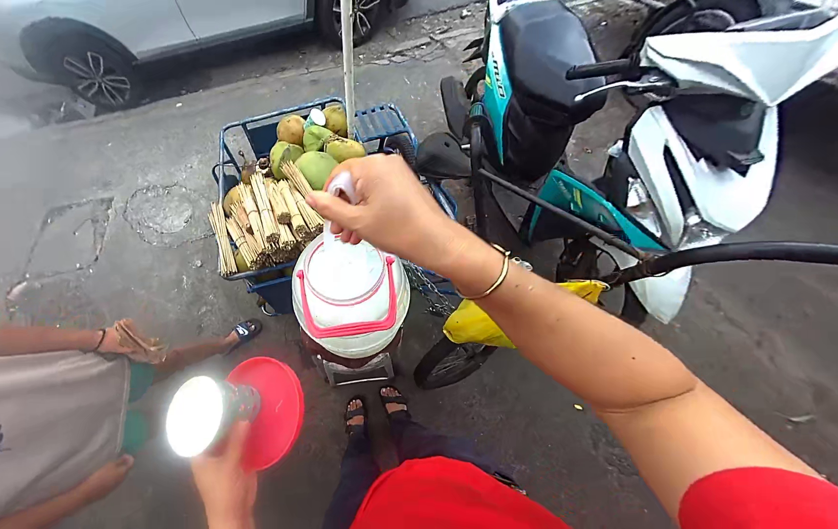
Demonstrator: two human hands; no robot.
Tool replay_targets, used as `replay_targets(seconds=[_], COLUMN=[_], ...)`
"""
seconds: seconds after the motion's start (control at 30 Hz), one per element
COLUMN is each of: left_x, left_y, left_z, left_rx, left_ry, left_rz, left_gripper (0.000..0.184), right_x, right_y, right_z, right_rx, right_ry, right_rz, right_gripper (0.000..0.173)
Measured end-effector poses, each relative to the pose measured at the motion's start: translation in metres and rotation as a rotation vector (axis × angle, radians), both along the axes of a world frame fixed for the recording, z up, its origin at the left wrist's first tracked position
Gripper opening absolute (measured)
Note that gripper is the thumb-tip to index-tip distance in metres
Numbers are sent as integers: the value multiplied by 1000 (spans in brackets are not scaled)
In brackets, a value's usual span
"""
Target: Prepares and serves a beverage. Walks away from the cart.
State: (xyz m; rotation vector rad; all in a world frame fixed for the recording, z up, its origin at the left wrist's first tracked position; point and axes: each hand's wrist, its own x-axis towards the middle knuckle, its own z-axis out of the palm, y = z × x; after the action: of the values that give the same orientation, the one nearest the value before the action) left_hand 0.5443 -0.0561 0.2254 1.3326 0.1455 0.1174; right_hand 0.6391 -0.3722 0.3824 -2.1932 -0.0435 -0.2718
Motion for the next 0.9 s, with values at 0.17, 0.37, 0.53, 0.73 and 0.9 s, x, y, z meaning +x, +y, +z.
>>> replay_targets(seconds=[0.17,0.37,0.53,0.73,0.9], left_x=[8,14,19,21,21], left_y=[-11,-22,-33,-41,-46], left_z=[3,6,8,5,4], left_rx=[35,79,83,62,75], left_ry=[2,20,22,15,12], left_rz=[-5,-3,18,10,6], left_gripper=[58,56,60,58,52], right_x=[-3,3,7,11,11], right_y=[1,-6,-12,-17,-20], right_z=[-15,-9,-9,-13,-16], right_rx=[-122,-145,-162,-149,-142], right_ry=[-102,-103,-92,-110,-118], right_rz=[-5,-8,14,39,43], right_gripper=[21,24,26,27,25])
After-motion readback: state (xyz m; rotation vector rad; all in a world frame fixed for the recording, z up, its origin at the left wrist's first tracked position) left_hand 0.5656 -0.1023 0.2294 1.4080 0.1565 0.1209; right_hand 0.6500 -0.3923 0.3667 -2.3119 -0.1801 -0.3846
